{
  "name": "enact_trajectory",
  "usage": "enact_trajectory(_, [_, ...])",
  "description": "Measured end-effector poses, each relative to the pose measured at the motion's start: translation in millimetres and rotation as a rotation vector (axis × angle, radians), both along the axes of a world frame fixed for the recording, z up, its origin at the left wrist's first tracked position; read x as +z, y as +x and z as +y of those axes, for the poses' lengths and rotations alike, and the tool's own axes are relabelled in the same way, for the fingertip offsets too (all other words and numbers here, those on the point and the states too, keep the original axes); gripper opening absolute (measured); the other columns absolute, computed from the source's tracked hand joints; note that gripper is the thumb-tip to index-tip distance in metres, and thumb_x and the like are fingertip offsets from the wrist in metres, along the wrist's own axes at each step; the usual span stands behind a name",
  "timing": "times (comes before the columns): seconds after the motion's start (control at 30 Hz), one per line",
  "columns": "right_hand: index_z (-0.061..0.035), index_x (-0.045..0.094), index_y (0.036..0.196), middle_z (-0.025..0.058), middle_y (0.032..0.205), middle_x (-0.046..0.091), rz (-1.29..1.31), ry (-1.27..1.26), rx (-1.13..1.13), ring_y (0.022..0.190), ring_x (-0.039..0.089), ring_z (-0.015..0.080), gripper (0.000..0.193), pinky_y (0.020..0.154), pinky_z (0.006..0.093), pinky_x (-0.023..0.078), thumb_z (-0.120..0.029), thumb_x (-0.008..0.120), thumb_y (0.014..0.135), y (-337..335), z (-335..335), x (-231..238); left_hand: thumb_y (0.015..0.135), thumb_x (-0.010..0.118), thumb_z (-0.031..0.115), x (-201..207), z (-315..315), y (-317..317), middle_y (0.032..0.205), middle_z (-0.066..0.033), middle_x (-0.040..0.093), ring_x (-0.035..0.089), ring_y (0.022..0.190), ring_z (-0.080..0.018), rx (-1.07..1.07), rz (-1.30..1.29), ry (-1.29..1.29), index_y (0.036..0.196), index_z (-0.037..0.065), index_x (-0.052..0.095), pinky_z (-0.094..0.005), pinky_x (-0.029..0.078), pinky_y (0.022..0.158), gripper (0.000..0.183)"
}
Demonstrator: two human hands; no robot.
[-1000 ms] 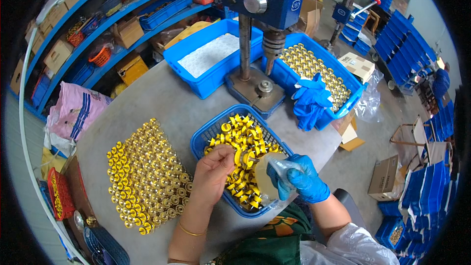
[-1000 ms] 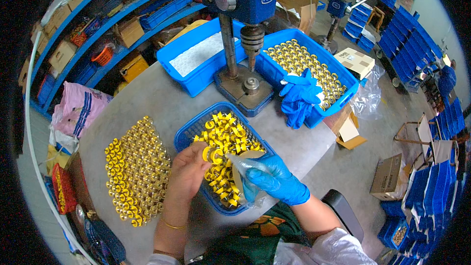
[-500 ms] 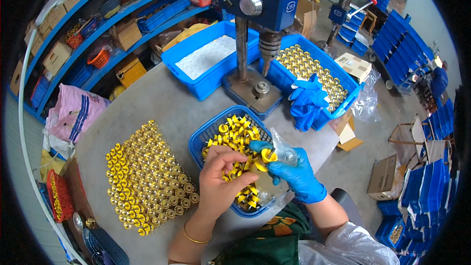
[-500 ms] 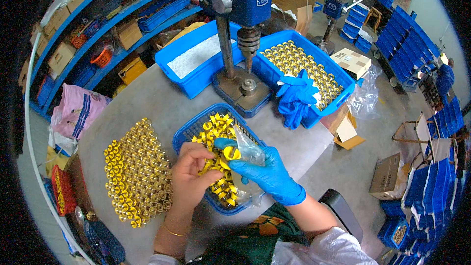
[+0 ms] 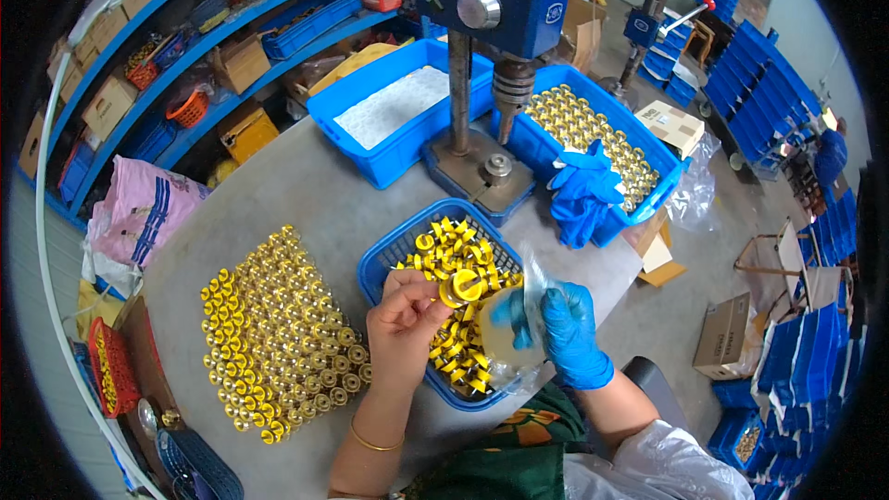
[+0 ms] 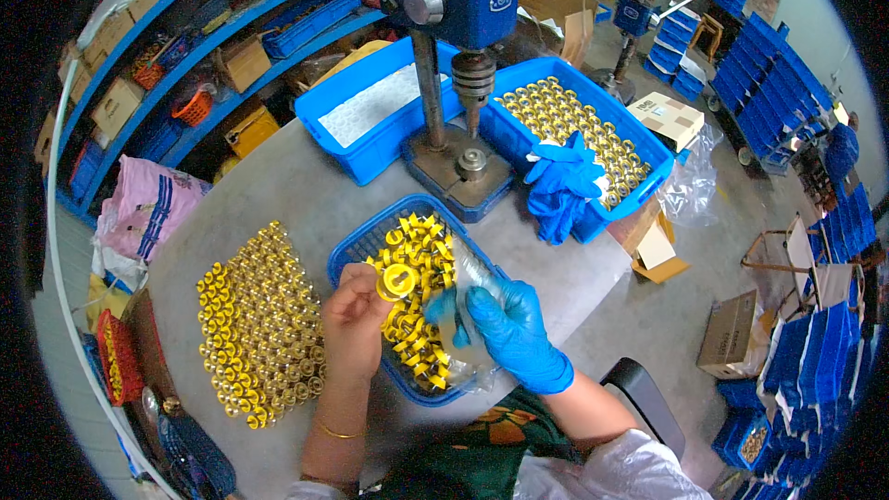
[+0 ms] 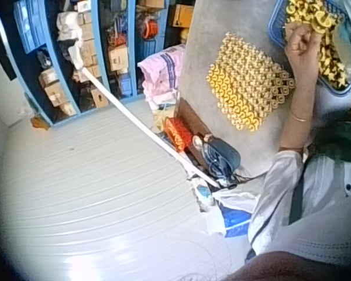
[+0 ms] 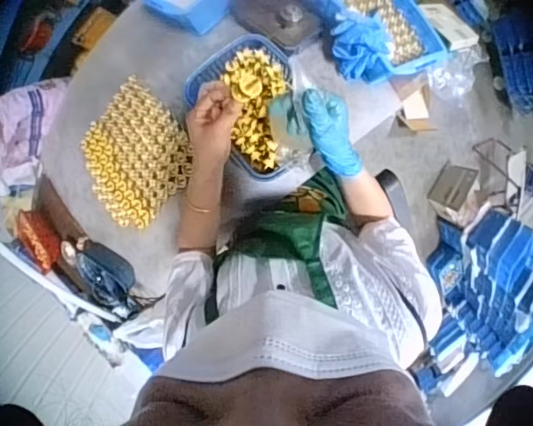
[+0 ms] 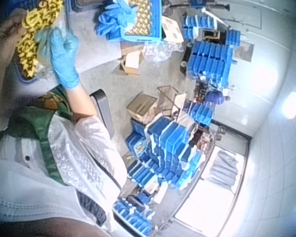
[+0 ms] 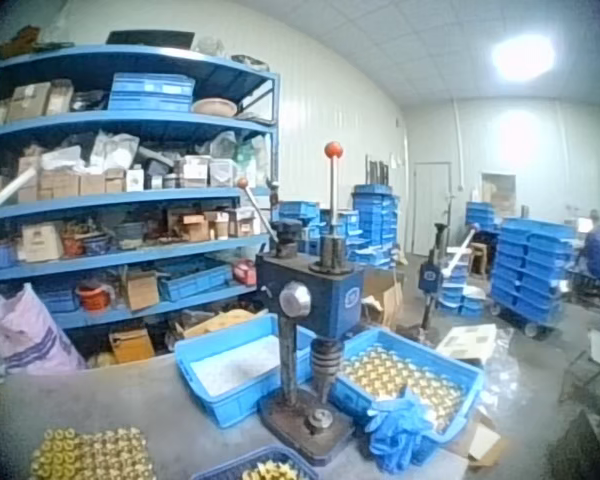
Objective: Manually assembling small yellow and gold metal components at a workbench using glue.
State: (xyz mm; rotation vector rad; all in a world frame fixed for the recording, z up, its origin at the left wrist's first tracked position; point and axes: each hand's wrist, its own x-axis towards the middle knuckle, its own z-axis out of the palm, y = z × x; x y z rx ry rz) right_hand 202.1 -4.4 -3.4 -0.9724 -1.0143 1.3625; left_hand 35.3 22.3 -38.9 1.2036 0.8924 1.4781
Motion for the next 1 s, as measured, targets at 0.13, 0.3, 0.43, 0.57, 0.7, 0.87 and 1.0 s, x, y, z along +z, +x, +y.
enact_trajectory(0.13, [0.0010, 0.055, 0.063, 0.0067, 0.048, 0.052, -0.062, 0.035, 0.285, 0.043, 0.049, 0.0125, 0.044, 0.045, 0.0220, 0.039, -0.038, 0.047, 0.080, 6, -1, 6, 0.067, 0.062, -0.004, -2, 3, -2, 0.085, -0.0004, 0.041, 0.037, 0.072, -0.0074, -0.111, -0.148, -0.032, 0.081, 0.002, 0.056, -0.0193, 0.033, 0.067, 0.017])
enact_trajectory(0.3, [-0.0037, 0.049, 0.046, 0.0055, 0.044, 0.051, -0.142, 0.062, 0.346, 0.038, 0.045, 0.0111, 0.042, 0.044, 0.0228, 0.037, -0.027, 0.046, 0.081, 9, 2, 11, 0.068, 0.060, -0.005, -4, 4, -4, 0.085, -0.0009, 0.041, 0.037, 0.072, -0.0079, -0.219, -0.107, 0.017, 0.082, 0.002, 0.057, -0.0191, 0.032, 0.067, 0.016])
enact_trajectory(0.43, [-0.0039, 0.050, 0.047, 0.0050, 0.042, 0.049, -0.166, -0.025, 0.361, 0.039, 0.045, 0.0107, 0.040, 0.043, 0.0225, 0.036, -0.026, 0.047, 0.080, 9, 1, 15, 0.069, 0.059, -0.005, -8, 4, -6, 0.086, -0.0011, 0.041, 0.038, 0.074, -0.0081, -0.253, -0.112, 0.012, 0.083, 0.002, 0.056, -0.0195, 0.032, 0.067, 0.016])
enact_trajectory(0.57, [-0.0041, 0.051, 0.048, 0.0049, 0.042, 0.049, -0.159, -0.068, 0.341, 0.039, 0.045, 0.0102, 0.038, 0.042, 0.0224, 0.035, -0.025, 0.047, 0.080, 8, 0, 19, 0.071, 0.057, -0.003, -11, 4, -6, 0.089, -0.0015, 0.040, 0.040, 0.079, -0.0087, -0.338, -0.183, -0.067, 0.085, 0.002, 0.056, -0.0204, 0.034, 0.070, 0.015])
enact_trajectory(0.7, [-0.0044, 0.051, 0.048, 0.0046, 0.042, 0.049, -0.153, -0.099, 0.352, 0.039, 0.045, 0.0099, 0.038, 0.042, 0.0225, 0.034, -0.024, 0.047, 0.080, 8, 0, 21, 0.076, 0.053, -0.003, -10, 2, -4, 0.092, -0.0023, 0.040, 0.041, 0.083, -0.0093, -0.375, -0.268, -0.118, 0.086, 0.001, 0.055, -0.0213, 0.034, 0.075, 0.012])
enact_trajectory(0.87, [-0.0052, 0.051, 0.047, 0.0042, 0.042, 0.049, -0.153, -0.102, 0.343, 0.039, 0.044, 0.0097, 0.039, 0.042, 0.0227, 0.033, -0.024, 0.048, 0.080, 7, 0, 20, 0.079, 0.049, -0.001, -6, 2, -3, 0.093, -0.0022, 0.040, 0.041, 0.085, -0.0090, -0.397, -0.306, -0.155, 0.087, -0.001, 0.054, -0.0212, 0.034, 0.076, 0.009])
enact_trajectory(1.0, [-0.0057, 0.051, 0.046, 0.0040, 0.042, 0.049, -0.173, -0.118, 0.354, 0.039, 0.043, 0.0096, 0.039, 0.042, 0.0226, 0.033, -0.024, 0.048, 0.080, 9, 0, 21, 0.081, 0.047, 0.002, -8, 3, -4, 0.094, -0.0016, 0.039, 0.040, 0.084, -0.0085, -0.433, -0.319, -0.174, 0.088, -0.002, 0.053, -0.0201, 0.034, 0.074, 0.011])
